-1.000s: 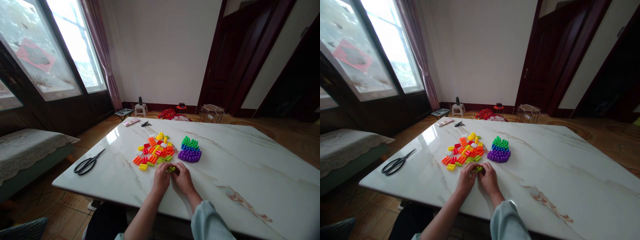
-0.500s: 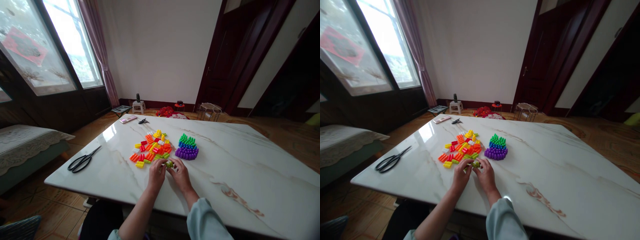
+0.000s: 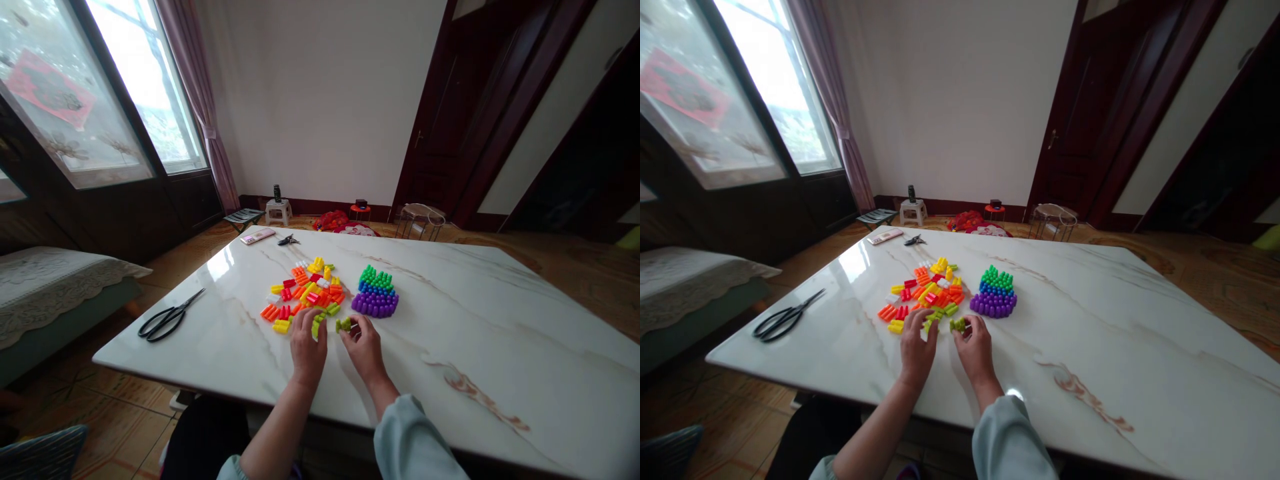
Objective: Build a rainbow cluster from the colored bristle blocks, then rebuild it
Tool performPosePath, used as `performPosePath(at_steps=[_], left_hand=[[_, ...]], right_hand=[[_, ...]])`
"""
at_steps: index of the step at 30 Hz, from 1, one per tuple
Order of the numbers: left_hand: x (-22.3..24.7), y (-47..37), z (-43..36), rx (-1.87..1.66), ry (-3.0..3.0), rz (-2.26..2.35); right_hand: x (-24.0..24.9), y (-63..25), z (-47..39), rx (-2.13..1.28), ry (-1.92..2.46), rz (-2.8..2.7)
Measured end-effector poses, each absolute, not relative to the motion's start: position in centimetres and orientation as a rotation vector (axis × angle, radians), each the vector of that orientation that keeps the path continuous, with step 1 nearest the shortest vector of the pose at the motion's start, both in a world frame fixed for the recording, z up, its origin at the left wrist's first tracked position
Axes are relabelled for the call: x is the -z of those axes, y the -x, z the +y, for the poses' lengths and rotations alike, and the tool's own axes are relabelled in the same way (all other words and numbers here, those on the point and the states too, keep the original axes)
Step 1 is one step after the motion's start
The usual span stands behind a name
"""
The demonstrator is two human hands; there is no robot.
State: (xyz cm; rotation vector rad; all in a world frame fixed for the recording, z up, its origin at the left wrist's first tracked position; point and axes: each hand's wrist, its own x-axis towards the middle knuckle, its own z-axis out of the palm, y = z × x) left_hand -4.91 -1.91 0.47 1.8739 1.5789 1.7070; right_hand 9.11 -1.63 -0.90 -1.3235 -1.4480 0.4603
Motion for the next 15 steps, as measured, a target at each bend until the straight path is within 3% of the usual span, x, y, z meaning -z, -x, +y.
performPosePath(at_steps=[3, 9, 15], left_hand=[[-0.6, 5.4, -2.0, -1.72, -1.922, 1.674], [0.6, 4.9, -1.6, -1.223, -2.303, 1.641], [2.2, 4.5, -0.4, -1.224, -2.232, 1.755]], right_hand=[[1.1, -9.3, -1.5, -0.474, 1.371, -1.323], [1.0, -9.2, -1.5, -0.481, 1.361, -1.315], [1.0, -10.3, -1.2, -0.47, 1.44, -1.35]])
